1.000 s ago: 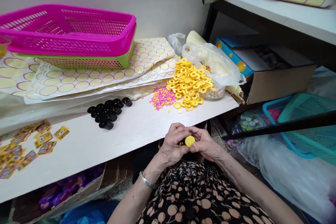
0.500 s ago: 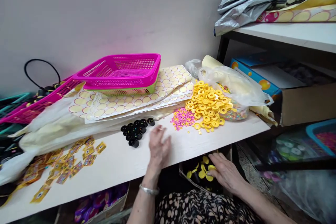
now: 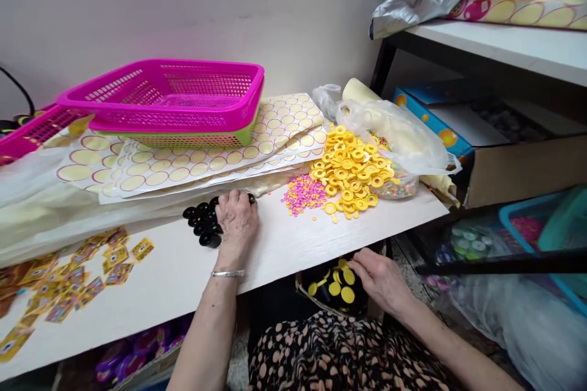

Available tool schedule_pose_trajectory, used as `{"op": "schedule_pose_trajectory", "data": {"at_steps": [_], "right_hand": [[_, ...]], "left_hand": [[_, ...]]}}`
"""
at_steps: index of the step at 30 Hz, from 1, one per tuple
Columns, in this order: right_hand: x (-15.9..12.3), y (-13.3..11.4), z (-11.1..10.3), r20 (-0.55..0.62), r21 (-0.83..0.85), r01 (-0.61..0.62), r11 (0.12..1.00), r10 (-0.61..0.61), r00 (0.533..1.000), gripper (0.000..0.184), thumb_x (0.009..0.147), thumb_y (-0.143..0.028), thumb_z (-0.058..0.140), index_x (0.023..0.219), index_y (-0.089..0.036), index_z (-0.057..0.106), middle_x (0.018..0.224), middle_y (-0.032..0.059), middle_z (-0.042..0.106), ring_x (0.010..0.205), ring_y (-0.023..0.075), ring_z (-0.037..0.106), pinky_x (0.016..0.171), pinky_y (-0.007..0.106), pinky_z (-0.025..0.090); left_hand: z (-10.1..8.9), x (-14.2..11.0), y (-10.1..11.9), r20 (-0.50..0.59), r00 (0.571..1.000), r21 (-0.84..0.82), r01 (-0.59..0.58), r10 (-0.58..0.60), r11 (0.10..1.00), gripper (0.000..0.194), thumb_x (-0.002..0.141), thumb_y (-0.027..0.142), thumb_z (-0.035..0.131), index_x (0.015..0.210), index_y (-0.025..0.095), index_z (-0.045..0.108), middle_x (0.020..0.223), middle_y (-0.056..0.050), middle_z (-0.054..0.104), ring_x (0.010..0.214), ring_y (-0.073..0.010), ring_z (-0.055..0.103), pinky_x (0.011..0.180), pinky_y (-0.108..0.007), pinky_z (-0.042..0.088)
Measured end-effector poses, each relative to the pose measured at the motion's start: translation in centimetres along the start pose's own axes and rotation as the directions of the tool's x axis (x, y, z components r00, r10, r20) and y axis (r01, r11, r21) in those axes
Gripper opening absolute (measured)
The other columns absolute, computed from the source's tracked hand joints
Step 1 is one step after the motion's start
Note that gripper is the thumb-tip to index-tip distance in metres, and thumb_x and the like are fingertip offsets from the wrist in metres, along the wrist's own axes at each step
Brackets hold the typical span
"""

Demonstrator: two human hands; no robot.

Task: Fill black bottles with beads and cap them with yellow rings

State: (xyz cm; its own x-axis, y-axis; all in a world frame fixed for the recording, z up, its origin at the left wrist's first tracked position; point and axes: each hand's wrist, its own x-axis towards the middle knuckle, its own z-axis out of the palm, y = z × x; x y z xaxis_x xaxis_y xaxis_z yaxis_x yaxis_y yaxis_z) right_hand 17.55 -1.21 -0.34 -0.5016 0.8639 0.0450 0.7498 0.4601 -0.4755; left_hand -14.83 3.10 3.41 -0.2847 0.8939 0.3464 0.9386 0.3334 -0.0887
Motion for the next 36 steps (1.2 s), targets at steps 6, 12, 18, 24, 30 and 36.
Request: {"op": "schedule_pose_trajectory", "data": {"at_steps": [6,12,18,24,30,36], "right_hand": [[6.9,-3.9,-1.0,-0.029,-0.053,0.125,0.991,-0.127,0.991,0.022,0.091,-0.02,0.035,0.084,-0.019,0.056,0.091,0.0048,0.057,0.08,0.0138,0.053,0.066,0.023,0.037],[11.5,-5.4,0.7,0.122,-0.332,0.124,0.935,-0.088,0.989,0.022,0.084,-0.01,0.037,0.091,-0.017,0.057,0.097,0.0094,0.055,0.081,0.0181,0.051,0.06,0.027,0.034],[10.5,-5.5,-0.1,0.248,-0.274,0.194,0.942,-0.125,0.961,0.02,0.082,-0.011,0.037,0.089,-0.018,0.054,0.088,0.0057,0.057,0.075,0.0165,0.053,0.057,0.027,0.031],[11.0,-5.8,-0.7,0.328,-0.307,0.139,0.942,-0.033,0.944,0.021,0.079,-0.011,0.041,0.091,-0.017,0.057,0.089,0.0074,0.06,0.079,0.0183,0.057,0.06,0.026,0.032],[12.4,-5.4,-0.4,0.27,-0.221,-0.006,0.975,0.067,0.961,0.019,0.084,-0.023,0.044,0.083,-0.016,0.061,0.082,0.0091,0.065,0.081,0.0203,0.059,0.063,0.027,0.034],[12.2,-5.2,-0.2,0.24,-0.211,0.041,0.977,0.011,0.971,0.02,0.084,-0.014,0.04,0.086,-0.015,0.06,0.087,0.0093,0.064,0.082,0.0189,0.057,0.067,0.026,0.035]], "left_hand": [[0.0,-1.2,1.3,-0.007,0.999,-0.421,0.043,-0.051,0.906,0.022,0.071,0.026,0.056,0.09,0.018,0.062,0.087,-0.007,0.063,0.085,-0.0238,0.053,0.073,-0.034,0.041],[-0.3,-6.1,4.7,0.18,0.982,-0.842,0.181,-0.051,0.509,0.024,0.064,0.024,0.066,0.087,0.02,0.063,0.081,-0.001,0.062,0.074,-0.0149,0.056,0.068,-0.028,0.045],[-0.2,-8.1,6.6,0.22,0.974,-0.906,0.227,-0.062,0.358,0.025,0.061,0.016,0.067,0.085,0.019,0.062,0.083,-0.001,0.061,0.074,-0.0129,0.055,0.069,-0.027,0.047],[-0.3,-8.2,6.8,0.187,0.982,-0.925,0.184,-0.023,0.332,0.028,0.06,0.011,0.067,0.087,0.018,0.062,0.084,-0.001,0.061,0.077,-0.0133,0.055,0.069,-0.026,0.046],[0.3,-8.7,6.7,0.199,0.979,-0.936,0.203,-0.044,0.288,0.03,0.062,0.013,0.069,0.091,0.018,0.063,0.086,-0.002,0.062,0.077,-0.0135,0.056,0.072,-0.028,0.047],[0.8,-8.7,6.7,0.156,0.988,-0.928,0.151,-0.012,0.339,0.034,0.062,0.014,0.07,0.095,0.019,0.063,0.092,-0.004,0.064,0.085,-0.0173,0.057,0.077,-0.032,0.047]]}}
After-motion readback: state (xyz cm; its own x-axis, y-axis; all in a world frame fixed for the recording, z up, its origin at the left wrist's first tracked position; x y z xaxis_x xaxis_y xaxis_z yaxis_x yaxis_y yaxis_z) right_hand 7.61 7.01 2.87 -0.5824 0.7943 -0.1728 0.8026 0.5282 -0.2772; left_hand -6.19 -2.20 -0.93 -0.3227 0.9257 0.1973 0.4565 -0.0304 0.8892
